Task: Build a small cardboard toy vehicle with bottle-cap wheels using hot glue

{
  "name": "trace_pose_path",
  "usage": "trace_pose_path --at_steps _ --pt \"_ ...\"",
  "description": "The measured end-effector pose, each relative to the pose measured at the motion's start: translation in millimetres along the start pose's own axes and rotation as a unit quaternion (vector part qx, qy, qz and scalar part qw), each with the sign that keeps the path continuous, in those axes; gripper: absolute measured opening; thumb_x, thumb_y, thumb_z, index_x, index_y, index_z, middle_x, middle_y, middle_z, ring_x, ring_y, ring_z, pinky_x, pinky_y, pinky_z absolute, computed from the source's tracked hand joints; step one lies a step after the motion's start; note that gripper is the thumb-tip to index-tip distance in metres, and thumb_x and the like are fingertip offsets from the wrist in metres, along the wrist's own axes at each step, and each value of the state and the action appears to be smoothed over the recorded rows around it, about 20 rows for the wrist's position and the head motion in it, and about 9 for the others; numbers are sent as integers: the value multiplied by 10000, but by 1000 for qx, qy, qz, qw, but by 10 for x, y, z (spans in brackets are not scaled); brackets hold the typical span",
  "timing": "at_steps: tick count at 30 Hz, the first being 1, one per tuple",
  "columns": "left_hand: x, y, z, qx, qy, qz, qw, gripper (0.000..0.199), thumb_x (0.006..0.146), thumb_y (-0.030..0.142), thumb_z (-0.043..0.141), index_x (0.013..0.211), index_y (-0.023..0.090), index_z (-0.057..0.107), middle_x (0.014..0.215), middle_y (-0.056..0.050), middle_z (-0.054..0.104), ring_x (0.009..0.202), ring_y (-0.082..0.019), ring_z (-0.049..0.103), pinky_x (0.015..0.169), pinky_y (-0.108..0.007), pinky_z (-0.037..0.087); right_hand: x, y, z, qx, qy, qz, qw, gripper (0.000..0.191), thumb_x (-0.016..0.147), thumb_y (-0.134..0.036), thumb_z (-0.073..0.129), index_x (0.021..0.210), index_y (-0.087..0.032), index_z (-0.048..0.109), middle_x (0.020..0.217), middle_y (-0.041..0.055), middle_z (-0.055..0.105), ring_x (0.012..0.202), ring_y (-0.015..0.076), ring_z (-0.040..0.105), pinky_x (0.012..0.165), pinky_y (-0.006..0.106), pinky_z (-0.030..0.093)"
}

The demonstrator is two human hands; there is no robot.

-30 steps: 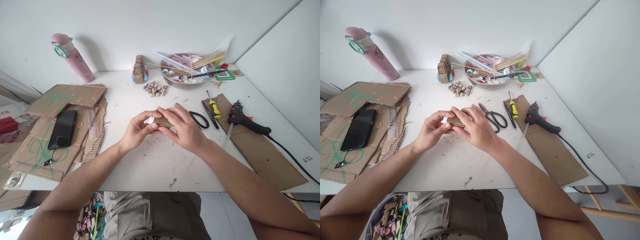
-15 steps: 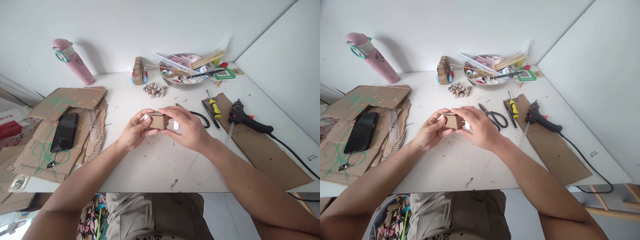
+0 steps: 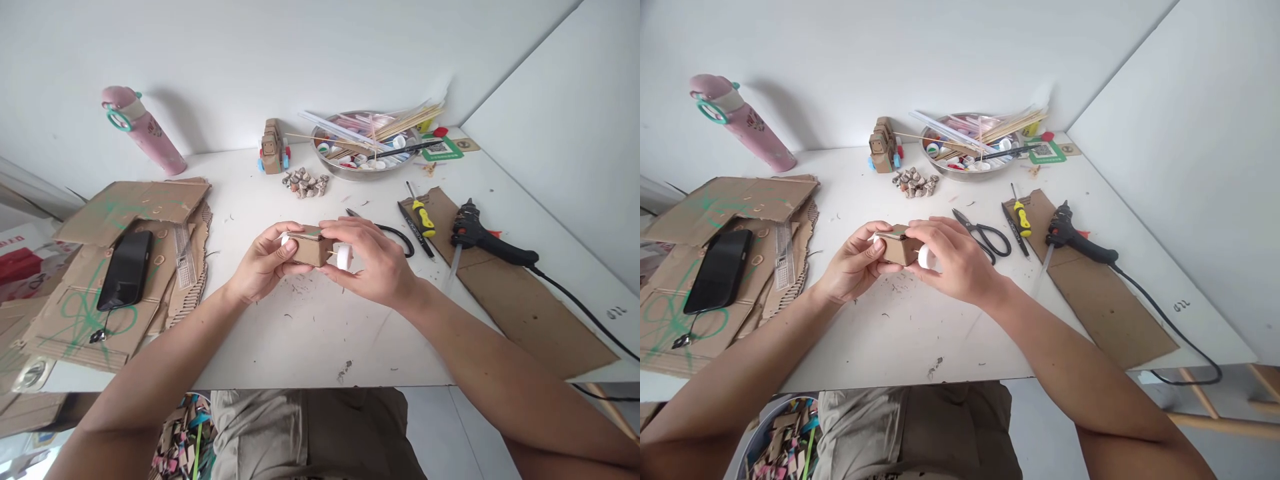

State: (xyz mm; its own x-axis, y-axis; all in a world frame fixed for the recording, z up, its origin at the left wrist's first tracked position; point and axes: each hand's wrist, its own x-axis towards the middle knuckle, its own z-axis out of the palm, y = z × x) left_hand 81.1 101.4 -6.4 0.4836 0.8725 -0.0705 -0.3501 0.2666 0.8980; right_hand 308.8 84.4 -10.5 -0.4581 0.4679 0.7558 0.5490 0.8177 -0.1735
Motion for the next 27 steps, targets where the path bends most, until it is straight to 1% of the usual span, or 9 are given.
trace_pose_path --at_steps 2,4,7,9,11,13,17,22,27 --pt "3 6 8 9 6 2 1000 525 661 501 1030 1018 230 755 1003 -4 788 852 -151 806 704 -205 696 -4 2 -6 -5 -2 5 1000 335 1016 -326 672 1339 -256 617 1218 128 826 1105 308 818 964 505 692" --pt "8 16 1 16 4 -1 1000 512 660 495 1030 1014 232 771 1001 -5 801 858 -154 804 716 -229 703 -8 3 -15 -1 0 10 1000 339 1007 -320 669 1335 -258 608 1240 123 821 963 273 831 900 456 702" --pt "16 29 -25 11 -3 -17 1000 483 654 454 1040 997 227 787 1014 -9 808 867 -158 807 723 -246 710 -16 12 -25 13 0 16 1000 360 991 -298 672 1340 -257 594 1211 94 826 733 203 781 817 386 694" --pt "18 33 -36 -1 0 -36 999 460 654 400 1046 987 221 785 1005 -8 807 852 -160 812 732 -256 716 -19 25 -29 24 -20 31 999 369 992 -322 670 1349 -255 602 1189 85 823 704 195 757 772 367 683" --pt "17 33 -33 -20 11 -58 998 408 686 322 1030 988 221 775 950 8 799 790 -149 811 752 -270 725 -14 40 -30 32 -42 48 997 393 1008 -375 667 1378 -254 609 1207 96 814 765 211 772 754 366 678" --pt "16 31 -19 -45 23 -78 996 334 741 250 989 982 225 759 881 32 782 720 -138 806 762 -270 729 -2 53 -30 39 -43 40 998 408 1033 -405 657 1411 -259 606 1242 110 806 901 240 801 794 378 685" --pt "19 29 1 -81 28 -110 990 233 821 191 915 986 224 752 859 26 783 696 -155 822 760 -252 722 10 73 -26 49 -21 -2 999 352 1066 -332 626 1412 -271 627 1276 111 801 1150 262 794 928 407 689" --pt "26 29 -13 -80 30 -123 989 206 849 174 888 991 210 742 909 4 805 727 -177 838 789 -271 725 -27 106 -24 35 -66 14 997 298 1058 -290 615 1338 -284 719 1309 111 791 1183 264 789 992 418 684" --pt "30 25 -6 -80 31 -119 989 215 838 182 892 974 214 730 912 10 808 711 -171 831 825 -302 733 -33 95 -33 41 -42 5 998 259 1045 -256 642 1285 -282 735 1302 107 795 1135 246 803 946 369 690"
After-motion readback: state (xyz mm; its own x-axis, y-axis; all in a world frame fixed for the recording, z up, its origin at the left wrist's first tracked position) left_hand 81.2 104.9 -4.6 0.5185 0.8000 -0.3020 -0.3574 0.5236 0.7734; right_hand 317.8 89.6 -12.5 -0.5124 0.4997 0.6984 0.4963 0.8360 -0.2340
